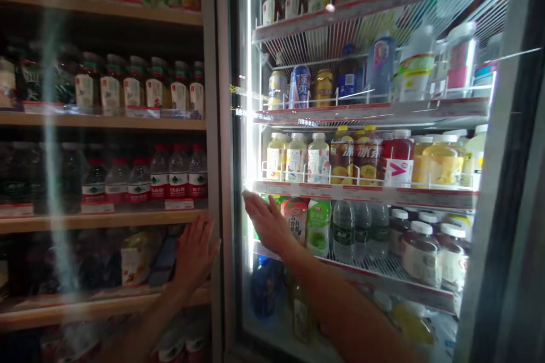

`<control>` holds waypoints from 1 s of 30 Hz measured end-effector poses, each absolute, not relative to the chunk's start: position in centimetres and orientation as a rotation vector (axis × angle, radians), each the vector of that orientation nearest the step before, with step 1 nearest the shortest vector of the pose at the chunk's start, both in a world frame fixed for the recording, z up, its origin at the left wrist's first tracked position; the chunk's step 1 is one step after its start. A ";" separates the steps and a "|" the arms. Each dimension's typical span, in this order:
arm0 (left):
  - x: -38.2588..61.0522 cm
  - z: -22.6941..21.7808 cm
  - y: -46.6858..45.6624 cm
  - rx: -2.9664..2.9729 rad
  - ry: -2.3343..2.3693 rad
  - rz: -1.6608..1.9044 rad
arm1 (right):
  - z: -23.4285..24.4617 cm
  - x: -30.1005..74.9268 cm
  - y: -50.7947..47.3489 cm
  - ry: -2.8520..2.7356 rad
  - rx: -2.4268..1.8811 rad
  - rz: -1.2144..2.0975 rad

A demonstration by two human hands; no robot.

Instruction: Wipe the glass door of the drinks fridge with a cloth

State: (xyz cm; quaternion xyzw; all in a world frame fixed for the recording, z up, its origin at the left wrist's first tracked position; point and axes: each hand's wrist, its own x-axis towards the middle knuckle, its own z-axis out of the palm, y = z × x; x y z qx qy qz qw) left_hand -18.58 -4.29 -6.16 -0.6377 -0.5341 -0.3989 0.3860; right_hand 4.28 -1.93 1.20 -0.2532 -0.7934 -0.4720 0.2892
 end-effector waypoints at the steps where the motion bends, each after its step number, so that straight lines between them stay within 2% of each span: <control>1: -18.4 -6.0 -4.3 -1.633 -1.355 -1.019 | 1.4 4.5 -2.1 -2.157 -0.624 -1.294; 3: -18.1 -5.5 -4.4 -1.638 -1.342 -1.022 | 2.2 5.1 -2.1 -2.207 -0.546 -1.342; 8: -16.5 -3.8 -4.1 -1.646 -1.322 -1.062 | 5.2 6.7 -1.9 -2.006 -0.741 -1.270; 13: -13.5 -1.9 -3.4 -1.682 -1.281 -1.099 | 4.4 10.4 -3.3 -2.179 -0.554 -1.428; 18: -9.9 0.0 -2.8 -1.737 -1.245 -1.141 | 4.8 15.5 -4.9 -1.937 -0.839 -1.398; 23: -6.3 1.0 -2.2 -1.756 -1.189 -1.187 | 4.2 18.9 -6.5 -2.166 -0.719 -1.489; 28: -4.1 0.8 -1.6 -1.746 -1.199 -1.267 | 4.9 20.4 -7.0 -1.826 -0.925 -1.396; 30: -3.9 0.7 -1.5 -1.726 -1.211 -1.303 | 4.1 20.7 -7.2 -1.880 -0.902 -1.404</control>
